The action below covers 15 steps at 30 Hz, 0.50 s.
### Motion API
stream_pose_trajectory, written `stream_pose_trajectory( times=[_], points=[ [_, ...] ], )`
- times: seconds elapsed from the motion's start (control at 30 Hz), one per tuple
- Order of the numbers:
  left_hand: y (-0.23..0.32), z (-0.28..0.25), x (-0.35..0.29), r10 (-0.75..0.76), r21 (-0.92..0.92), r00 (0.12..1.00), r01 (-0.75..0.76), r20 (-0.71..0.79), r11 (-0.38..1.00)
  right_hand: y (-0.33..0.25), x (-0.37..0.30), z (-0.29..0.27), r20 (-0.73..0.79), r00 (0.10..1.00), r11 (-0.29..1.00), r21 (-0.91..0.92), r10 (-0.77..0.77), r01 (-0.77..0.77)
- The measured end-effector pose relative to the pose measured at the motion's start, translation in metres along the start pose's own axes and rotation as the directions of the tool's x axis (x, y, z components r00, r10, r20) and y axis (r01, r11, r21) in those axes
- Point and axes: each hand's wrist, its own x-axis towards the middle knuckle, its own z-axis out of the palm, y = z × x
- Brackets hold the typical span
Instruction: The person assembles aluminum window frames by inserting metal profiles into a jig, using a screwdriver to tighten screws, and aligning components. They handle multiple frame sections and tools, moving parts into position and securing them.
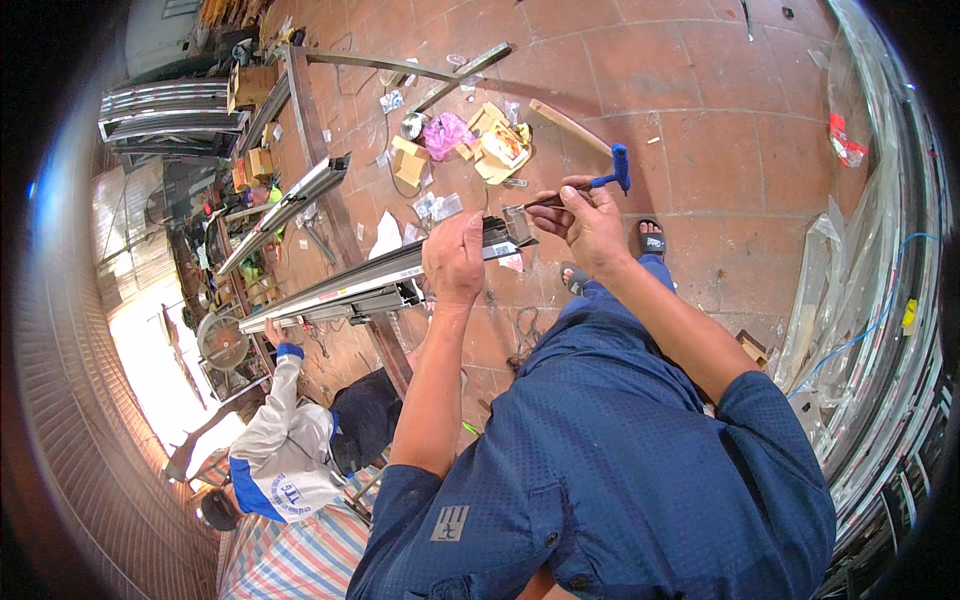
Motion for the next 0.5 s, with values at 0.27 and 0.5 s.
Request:
stream_pose_trajectory(
  times=[0.27, 0.5],
  points=[
    [-0.001, 0.001, 0.0, -0.009, 0.009, 1.0, 0.009, -0.009, 1.0, 0.003, -0.004, 0.003, 0.056, 0.993, 0.983, -0.143, -0.106, 0.113],
    [0.003, -0.002, 0.0, 0.007, -0.01, 1.0, -0.008, -0.022, 1.0, 0.011, -0.008, 0.007, -0.071, 0.997, 0.999, 0.029, -0.023, 0.025]
  ],
)
